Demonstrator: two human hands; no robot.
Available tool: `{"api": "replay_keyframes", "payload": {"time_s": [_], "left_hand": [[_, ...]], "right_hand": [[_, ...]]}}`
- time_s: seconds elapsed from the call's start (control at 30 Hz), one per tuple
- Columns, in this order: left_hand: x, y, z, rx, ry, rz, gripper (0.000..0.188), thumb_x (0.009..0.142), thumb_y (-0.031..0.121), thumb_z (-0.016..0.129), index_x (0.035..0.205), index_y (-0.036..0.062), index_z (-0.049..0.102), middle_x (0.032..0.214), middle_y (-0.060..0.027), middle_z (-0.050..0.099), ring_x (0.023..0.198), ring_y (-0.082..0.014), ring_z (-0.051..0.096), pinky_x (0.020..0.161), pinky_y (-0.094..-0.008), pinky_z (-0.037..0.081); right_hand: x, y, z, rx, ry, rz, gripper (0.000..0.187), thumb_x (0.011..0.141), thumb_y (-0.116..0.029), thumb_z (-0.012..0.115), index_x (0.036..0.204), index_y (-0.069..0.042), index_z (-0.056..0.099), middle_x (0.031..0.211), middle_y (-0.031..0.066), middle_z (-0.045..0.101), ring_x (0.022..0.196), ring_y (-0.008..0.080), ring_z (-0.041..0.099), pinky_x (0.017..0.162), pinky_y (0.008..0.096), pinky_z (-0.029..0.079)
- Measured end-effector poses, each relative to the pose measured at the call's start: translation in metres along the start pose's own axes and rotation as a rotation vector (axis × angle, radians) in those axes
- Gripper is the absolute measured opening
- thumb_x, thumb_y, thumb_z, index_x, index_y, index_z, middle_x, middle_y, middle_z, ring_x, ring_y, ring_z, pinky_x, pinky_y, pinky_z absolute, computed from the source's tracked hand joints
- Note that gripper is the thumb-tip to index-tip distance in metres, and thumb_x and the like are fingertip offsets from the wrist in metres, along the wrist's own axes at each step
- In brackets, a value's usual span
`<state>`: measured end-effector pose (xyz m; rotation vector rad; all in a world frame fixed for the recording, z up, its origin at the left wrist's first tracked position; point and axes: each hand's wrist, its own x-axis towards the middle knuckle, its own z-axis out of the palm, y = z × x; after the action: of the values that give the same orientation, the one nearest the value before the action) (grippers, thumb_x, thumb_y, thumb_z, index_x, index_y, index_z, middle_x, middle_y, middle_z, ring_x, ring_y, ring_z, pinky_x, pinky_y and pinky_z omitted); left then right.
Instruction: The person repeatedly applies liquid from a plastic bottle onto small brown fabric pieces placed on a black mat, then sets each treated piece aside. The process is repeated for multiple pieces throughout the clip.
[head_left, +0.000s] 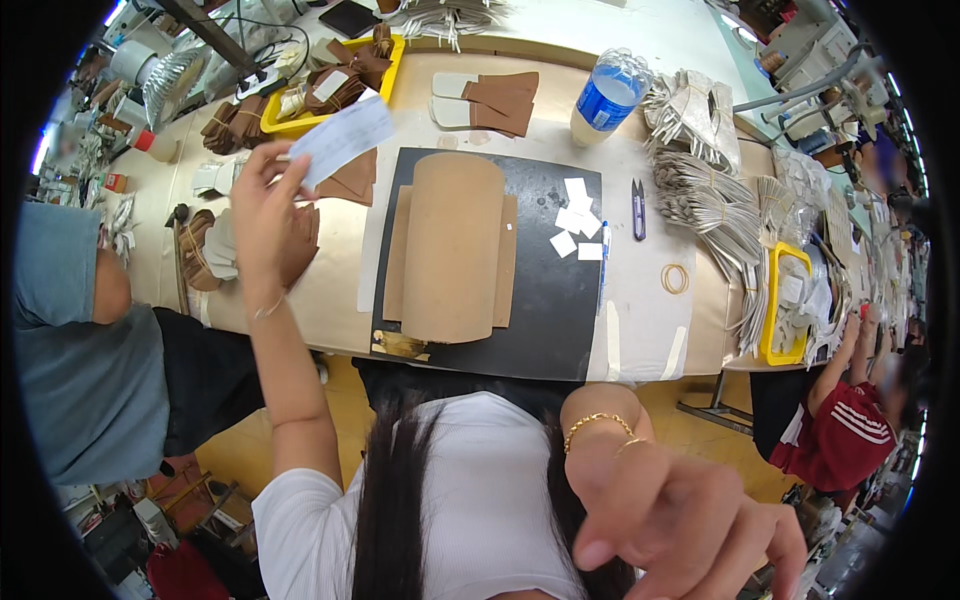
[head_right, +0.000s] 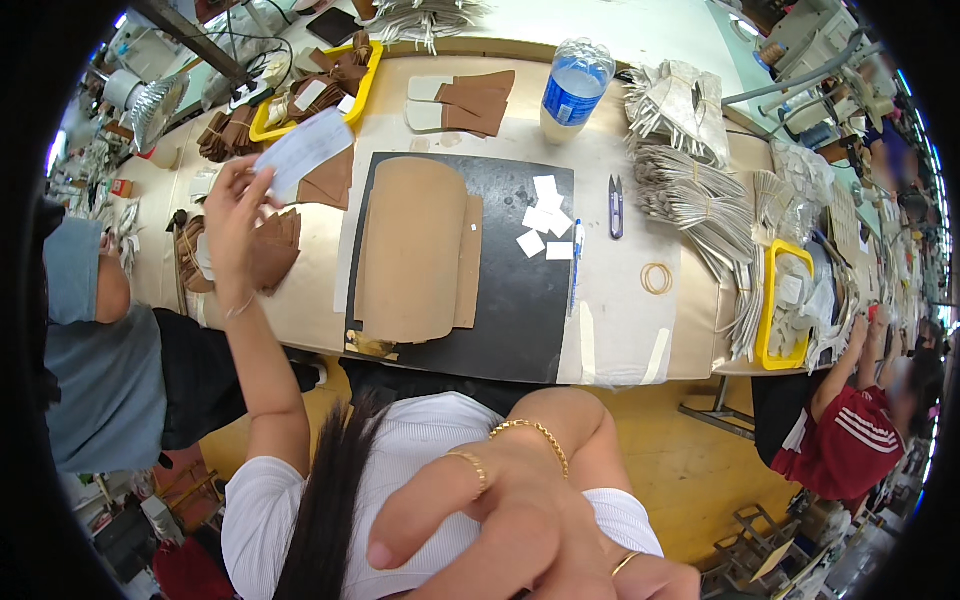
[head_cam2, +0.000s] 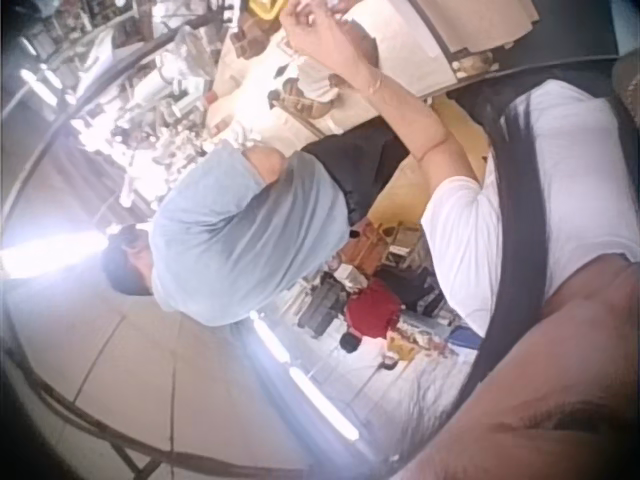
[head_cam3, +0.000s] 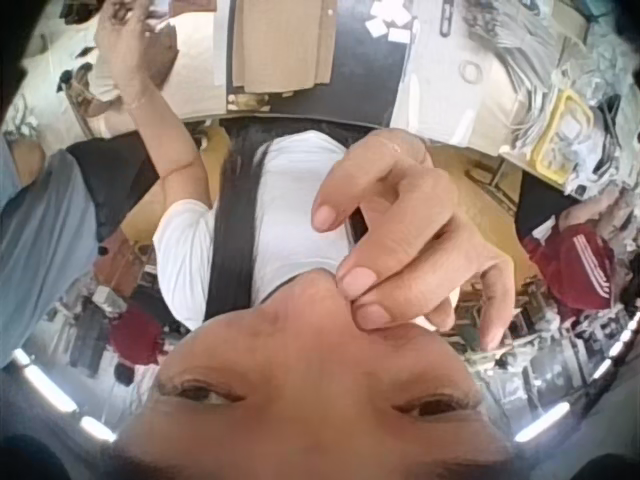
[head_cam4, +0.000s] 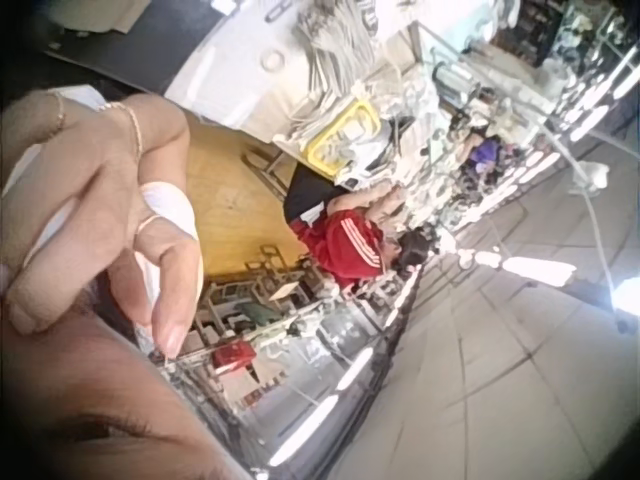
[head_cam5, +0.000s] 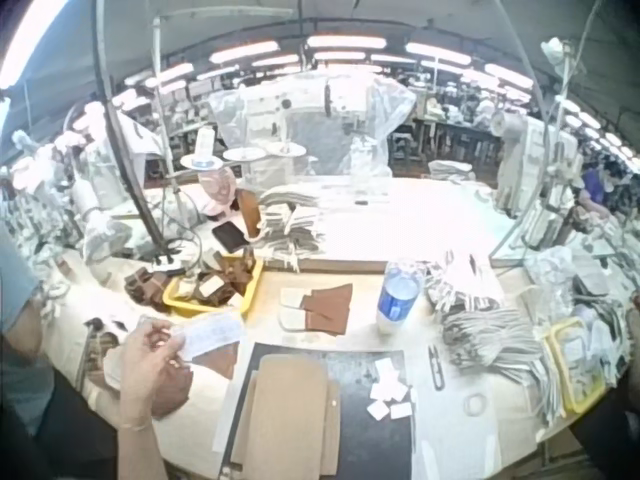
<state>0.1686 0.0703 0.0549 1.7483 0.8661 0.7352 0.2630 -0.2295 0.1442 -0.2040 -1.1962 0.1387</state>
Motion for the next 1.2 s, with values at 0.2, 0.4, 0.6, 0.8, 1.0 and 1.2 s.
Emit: {"api": "replay_keyframes", "payload": {"time_s": [0.2,0.4,0.6,0.8,1.0,1.2], "left_hand": [[0.063,-0.022,0.063,-0.166,-0.209,0.048,0.032,0.086,0.011,0.066,0.114,-0.002,0.057,0.082,-0.007,0.065,0.064,-0.0135,0.066,0.05,-0.0204,0.048],[0.107,-0.034,0.165,0.025,-0.554,-0.044,0.026,0.082,0.005,0.064,0.106,-0.0031,0.057,0.076,-0.0107,0.065,0.052,-0.0148,0.064,0.038,-0.0237,0.044],[0.13,-0.034,0.204,0.146,-0.789,-0.043,0.022,0.081,0.003,0.065,0.1,-0.0045,0.06,0.065,-0.0071,0.063,0.051,-0.0125,0.062,0.04,-0.0237,0.044],[0.149,-0.034,0.226,0.257,-0.873,-0.039,0.014,0.078,-0.001,0.067,0.091,-0.0043,0.064,0.067,-0.0088,0.065,0.053,-0.013,0.063,0.043,-0.0257,0.047],[0.138,-0.048,0.231,0.317,-0.999,0.172,0.009,0.07,-0.002,0.071,0.077,-0.0006,0.066,0.071,-0.0068,0.067,0.067,-0.0132,0.064,0.061,-0.0271,0.049],[0.132,-0.048,0.232,0.352,-1.149,0.241,0.01,0.069,-0.003,0.071,0.077,-0.0014,0.066,0.072,-0.0074,0.067,0.069,-0.0137,0.063,0.064,-0.0274,0.049]], "right_hand": [[0.002,0.003,-0.01,-0.342,0.221,-0.037,0.015,0.094,-0.017,0.046,0.104,-0.007,0.041,0.084,0.0084,0.056,0.075,0.0227,0.059,0.065,0.0399,0.048],[-0.025,0.042,-0.178,-1.315,0.52,0.499,0.07,0.08,-0.022,0.074,0.134,-0.001,0.035,0.119,0.0115,0.05,0.113,0.022,0.049,0.094,0.035,0.043],[-0.076,0.135,-0.294,-1.23,0.329,0.813,0.109,0.058,-0.037,0.089,0.138,0.006,0.028,0.123,0.0218,0.052,0.112,0.0297,0.054,0.097,0.0363,0.043],[-0.09,0.126,-0.306,-1.189,0.855,0.729,0.063,0.064,-0.032,0.087,0.107,0.003,0.058,0.104,0.0137,0.065,0.09,0.0193,0.063,0.081,0.032,0.05],[-0.06,0.1,-0.282,-1.388,0.757,0.653,0.049,0.072,-0.024,0.083,0.107,0.001,0.061,0.099,0.0085,0.066,0.087,0.0163,0.062,0.08,0.0302,0.05],[-0.065,0.142,-0.272,-1.541,0.335,0.816,0.059,0.061,-0.038,0.087,0.101,-0.002,0.063,0.083,0.0149,0.069,0.075,0.026,0.069,0.067,0.0339,0.053]]}}
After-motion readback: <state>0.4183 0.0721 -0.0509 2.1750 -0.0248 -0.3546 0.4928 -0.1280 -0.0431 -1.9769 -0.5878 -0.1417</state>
